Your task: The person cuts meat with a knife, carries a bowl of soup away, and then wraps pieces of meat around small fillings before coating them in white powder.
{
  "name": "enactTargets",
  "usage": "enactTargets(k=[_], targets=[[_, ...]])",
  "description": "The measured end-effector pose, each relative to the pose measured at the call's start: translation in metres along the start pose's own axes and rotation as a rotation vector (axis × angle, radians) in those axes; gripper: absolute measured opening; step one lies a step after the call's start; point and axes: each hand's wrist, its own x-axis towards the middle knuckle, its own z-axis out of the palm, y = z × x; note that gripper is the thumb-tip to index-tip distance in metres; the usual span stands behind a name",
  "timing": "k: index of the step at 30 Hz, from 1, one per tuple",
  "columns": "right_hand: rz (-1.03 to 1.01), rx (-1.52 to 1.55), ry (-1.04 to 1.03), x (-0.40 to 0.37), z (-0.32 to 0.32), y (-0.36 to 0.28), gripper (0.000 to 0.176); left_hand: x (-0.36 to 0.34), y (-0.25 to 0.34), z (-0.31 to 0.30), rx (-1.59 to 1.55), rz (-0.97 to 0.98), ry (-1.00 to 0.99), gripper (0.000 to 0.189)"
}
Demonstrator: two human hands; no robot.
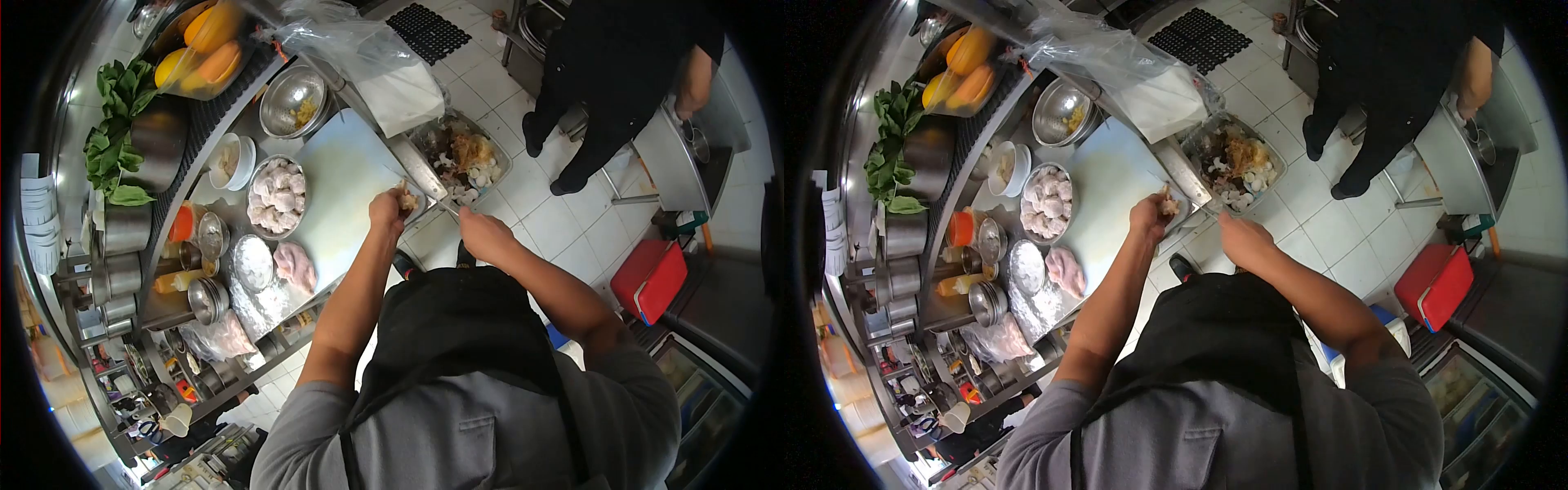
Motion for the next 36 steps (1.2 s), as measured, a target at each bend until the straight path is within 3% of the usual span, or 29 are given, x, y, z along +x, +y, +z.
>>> enactTargets(k=[6,11,14,17,20,23,24,28,32,36], targets=[[-0.027,-0.006,0.045,0.021,0.008,-0.001,0.021,-0.01,0.002,-0.009,-0.112,0.097,0.027,0.023],[-0.06,0.008,0.065,-0.004,0.0,0.017,0.023,-0.026,0.041,-0.05,-0.197,0.196,0.048,0.026],[0.117,-0.029,0.166,-0.007,0.007,0.057,0.025,-0.054,0.06,-0.065,-0.197,0.168,-0.1,0.026],[0.206,-0.056,0.232,-0.017,-0.01,0.078,0.026,-0.079,0.07,-0.055,0.089,0.19,-0.207,0.028],[0.203,-0.085,0.221,-0.026,-0.026,0.079,0.027,-0.075,0.075,-0.035,0.699,0.334,-0.328,0.027],[0.217,-0.093,0.243,-0.033,-0.031,0.078,0.027,-0.065,0.084,-0.016,1.652,1.043,-0.319,0.026],[0.223,-0.08,0.263,-0.034,-0.029,0.079,0.027,-0.077,0.087,-0.005,1.669,1.073,-0.188,0.026],[0.247,-0.03,0.327,-0.033,-0.016,0.09,0.027,-0.082,0.112,0.016,1.651,1.172,-0.178,0.032],[0.184,0.084,0.373,-0.044,-0.001,0.094,0.029,-0.072,0.134,0.016,1.556,1.05,-0.189,0.039],[0.093,0.198,0.351,-0.059,0.01,0.094,0.03,-0.086,0.151,0.015,1.47,0.97,-0.27,0.03]])
